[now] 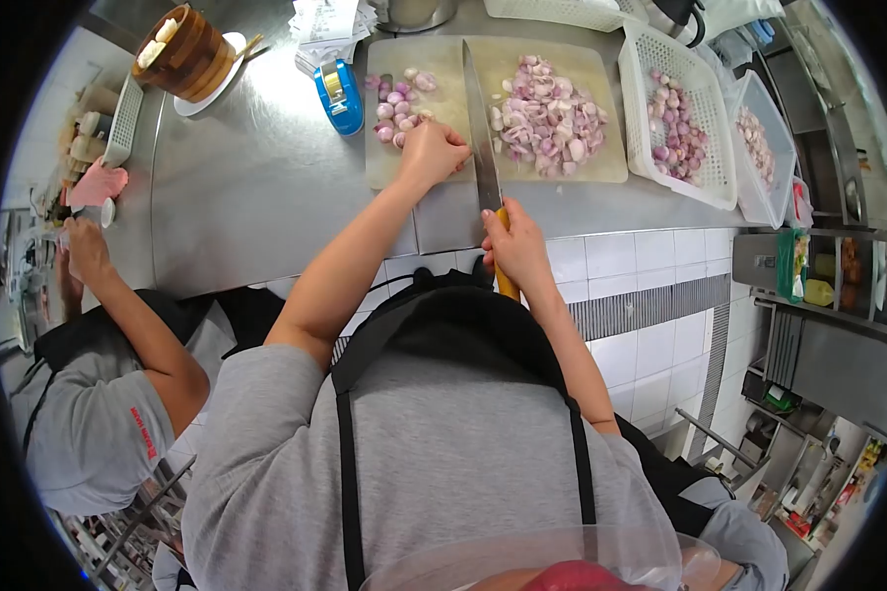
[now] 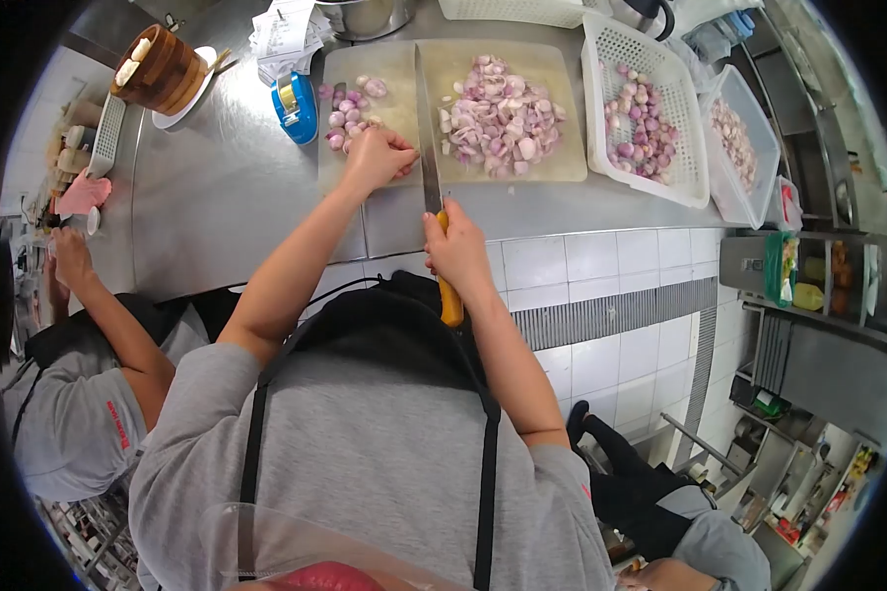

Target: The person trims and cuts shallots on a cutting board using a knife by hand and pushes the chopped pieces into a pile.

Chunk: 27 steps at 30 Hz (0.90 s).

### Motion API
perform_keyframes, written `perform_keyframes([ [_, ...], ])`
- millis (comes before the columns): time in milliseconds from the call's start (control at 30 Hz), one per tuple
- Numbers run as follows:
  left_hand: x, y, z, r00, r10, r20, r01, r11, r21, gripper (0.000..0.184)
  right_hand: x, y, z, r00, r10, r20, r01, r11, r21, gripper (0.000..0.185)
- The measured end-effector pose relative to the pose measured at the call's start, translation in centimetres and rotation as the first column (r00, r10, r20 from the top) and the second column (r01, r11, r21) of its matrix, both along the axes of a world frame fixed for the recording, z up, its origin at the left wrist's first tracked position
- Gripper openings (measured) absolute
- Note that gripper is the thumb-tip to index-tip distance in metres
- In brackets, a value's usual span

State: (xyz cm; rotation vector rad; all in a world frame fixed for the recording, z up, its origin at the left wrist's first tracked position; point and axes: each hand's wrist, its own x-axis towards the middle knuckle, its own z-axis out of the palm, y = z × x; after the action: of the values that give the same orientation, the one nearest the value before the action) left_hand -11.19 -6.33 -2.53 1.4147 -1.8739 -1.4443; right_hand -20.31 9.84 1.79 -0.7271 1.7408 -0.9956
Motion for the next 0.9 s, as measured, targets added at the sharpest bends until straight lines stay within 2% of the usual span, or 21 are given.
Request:
perform_keyframes([
  [67, 0.0, -0.4, 0.0, 0.99, -0.054, 0.128, 0.073, 0.986, -0.149, 0.015, -0.5, 0.0, 0.1, 1.0, 0.014, -0.018, -0.014, 1.0, -0.001, 0.042],
  [200, 0.5, -0.9, -0.8, 0.99, -0.048, 0.135, 0.079, 0.969, -0.235, 0.015, -1.3, 0.5, -0.1, 0.999, -0.008, 0.042, 0.008, 1.0, -0.005, 0.043],
  [300, 0.7, -1.2, -1.2, 0.996, -0.042, 0.081, 0.058, 0.977, -0.206, 0.014, -0.9, 0.6, -0.2, 0.999, -0.011, 0.033, 0.011, 1.0, -0.016, 0.043],
  [367, 0.9, -1.2, -1.2, 0.999, -0.041, 0.022, 0.043, 0.993, -0.112, 0.015, -0.3, 0.5, -0.2, 1.0, 0.02, 0.002, -0.02, 0.999, -0.034, 0.042],
  [500, 1.0, -0.9, -0.9, 0.999, -0.014, -0.052, 0.012, 0.999, -0.037, 0.015, 0.2, 0.1, -0.5, 1.0, 0.01, 0.001, -0.01, 0.998, -0.056, 0.041],
  [567, 0.9, -0.5, -1.0, 0.979, 0.036, -0.203, -0.015, 0.995, 0.102, 0.016, 0.2, 0.1, -0.5, 1.0, -0.008, 0.029, 0.009, 0.999, -0.047, 0.04],
  [600, 0.8, -0.4, -0.9, 0.979, 0.036, -0.202, -0.015, 0.995, 0.103, 0.016, 0.2, 0.1, -0.5, 1.0, -0.008, 0.03, 0.01, 0.999, -0.046, 0.04],
  [667, 0.6, -0.4, -0.3, 0.992, -0.107, 0.073, 0.113, 0.99, -0.088, 0.018, 0.2, 0.0, -0.4, 1.0, 0.012, -0.007, -0.012, 0.998, -0.058, 0.04],
  [700, 0.6, -0.2, -0.1, 0.992, -0.107, 0.074, 0.113, 0.99, -0.088, 0.018, 0.1, 0.1, -0.5, 1.0, 0.012, -0.007, -0.012, 0.998, -0.058, 0.04],
  [767, 0.6, 0.0, 0.4, 0.948, -0.196, 0.249, 0.28, 0.886, -0.369, 0.019, -0.1, 0.2, -0.8, 0.999, -0.011, 0.045, 0.013, 0.998, -0.056, 0.041],
  [900, 0.4, -0.8, 1.0, 0.93, -0.238, 0.281, 0.326, 0.887, -0.327, 0.018, -0.7, 0.4, -1.4, 0.998, -0.022, 0.062, 0.025, 0.999, -0.047, 0.042],
])
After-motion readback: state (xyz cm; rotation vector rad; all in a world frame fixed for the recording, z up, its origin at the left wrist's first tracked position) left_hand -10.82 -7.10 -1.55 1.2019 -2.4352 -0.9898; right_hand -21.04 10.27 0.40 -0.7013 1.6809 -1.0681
